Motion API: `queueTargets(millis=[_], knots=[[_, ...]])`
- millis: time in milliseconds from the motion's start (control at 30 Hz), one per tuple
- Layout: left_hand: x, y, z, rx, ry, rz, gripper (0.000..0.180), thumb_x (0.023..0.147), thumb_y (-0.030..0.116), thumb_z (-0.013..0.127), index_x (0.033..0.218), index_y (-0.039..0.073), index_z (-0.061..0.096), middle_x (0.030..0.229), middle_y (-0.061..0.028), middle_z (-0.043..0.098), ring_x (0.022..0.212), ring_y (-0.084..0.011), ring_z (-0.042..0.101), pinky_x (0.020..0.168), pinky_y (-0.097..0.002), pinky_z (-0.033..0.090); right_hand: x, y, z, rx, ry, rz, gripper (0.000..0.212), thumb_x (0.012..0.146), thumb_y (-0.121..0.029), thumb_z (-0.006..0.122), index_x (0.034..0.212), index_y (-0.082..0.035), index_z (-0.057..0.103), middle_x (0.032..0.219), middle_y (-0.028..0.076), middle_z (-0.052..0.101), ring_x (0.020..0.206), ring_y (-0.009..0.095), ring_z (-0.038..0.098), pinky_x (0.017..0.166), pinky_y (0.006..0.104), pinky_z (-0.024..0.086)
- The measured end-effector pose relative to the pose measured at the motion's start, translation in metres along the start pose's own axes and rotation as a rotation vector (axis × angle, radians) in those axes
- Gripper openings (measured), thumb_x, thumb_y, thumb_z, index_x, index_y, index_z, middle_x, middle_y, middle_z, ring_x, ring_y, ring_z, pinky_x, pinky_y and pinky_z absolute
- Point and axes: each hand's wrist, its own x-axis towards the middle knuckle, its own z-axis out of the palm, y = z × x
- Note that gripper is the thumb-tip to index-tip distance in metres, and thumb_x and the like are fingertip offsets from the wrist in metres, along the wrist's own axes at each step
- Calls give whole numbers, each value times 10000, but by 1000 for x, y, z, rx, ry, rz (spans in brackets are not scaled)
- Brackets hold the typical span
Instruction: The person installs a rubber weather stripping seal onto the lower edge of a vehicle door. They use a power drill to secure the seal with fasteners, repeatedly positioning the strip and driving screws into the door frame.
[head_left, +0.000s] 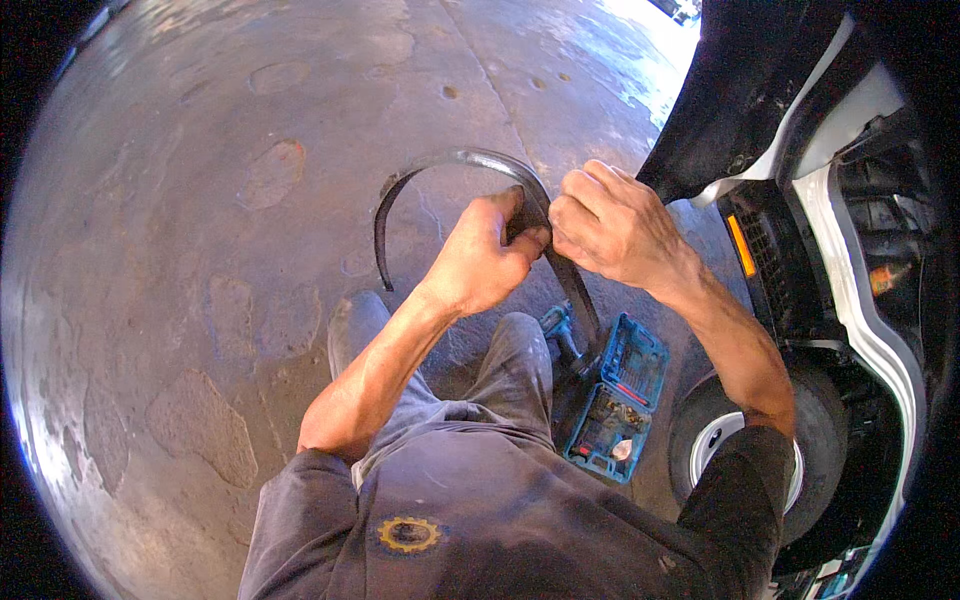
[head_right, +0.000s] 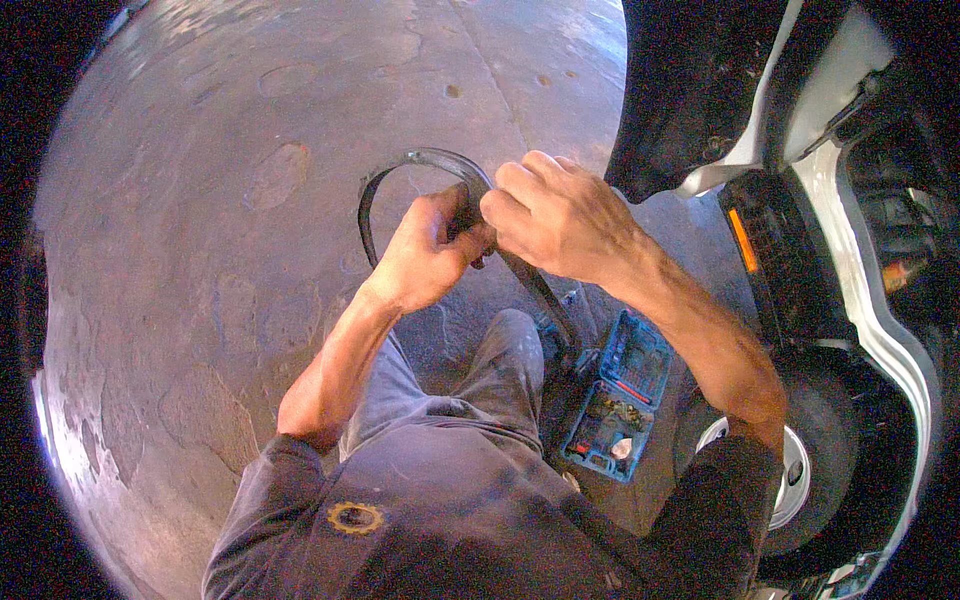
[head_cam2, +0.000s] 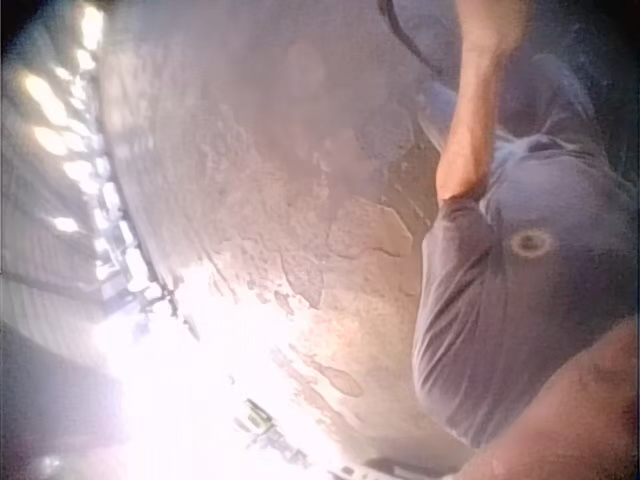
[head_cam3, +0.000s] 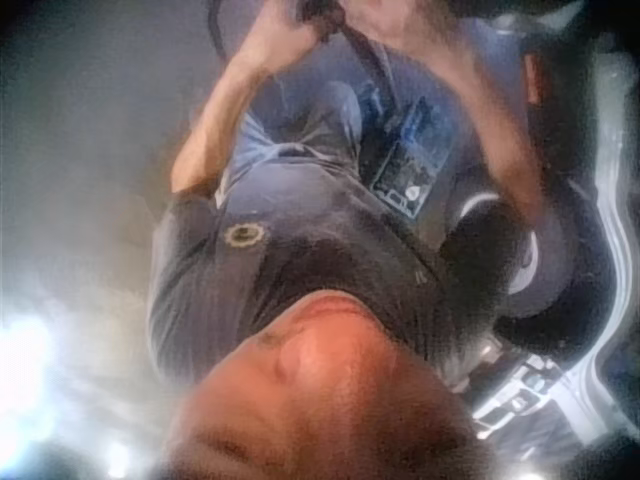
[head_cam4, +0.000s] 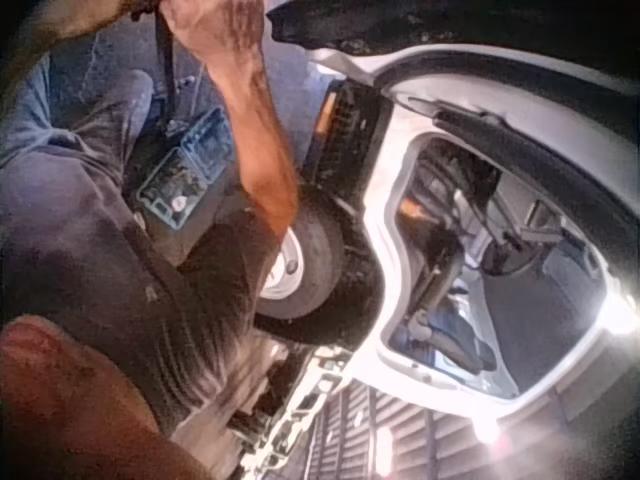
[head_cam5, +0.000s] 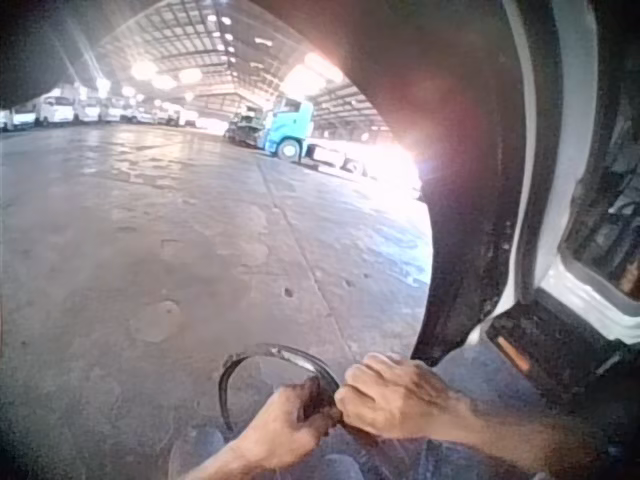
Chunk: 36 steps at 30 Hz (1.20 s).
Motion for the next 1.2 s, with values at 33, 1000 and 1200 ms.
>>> queueTargets(millis=[33,1000,1200], knots=[[-1,6,-1,26,-6,-15,128,828,66,577,858,-58,566,706,-154,590,691,-184,541,645,-373,455,0,-1,3,-2,4,21,196,712,-193,684,793,-97,534,830,65,502,763,247,559,630,370,504],[-16,-9,-22,-661,47,-143,204,863,74,636,1028,-46,651,865,-81,671,762,-143,595,696,-298,494,-25,-30,38,836,140,751,247,802,-1,661,1048,17,647,912,78,611,827,151,627,702,275,501],[-41,49,-55,359,65,-10,271,879,177,604,1042,-35,653,916,-115,674,841,-159,621,781,-336,504,-27,-27,28,704,136,702,273,739,-27,670,1007,22,650,879,106,588,765,202,613,678,310,490]])
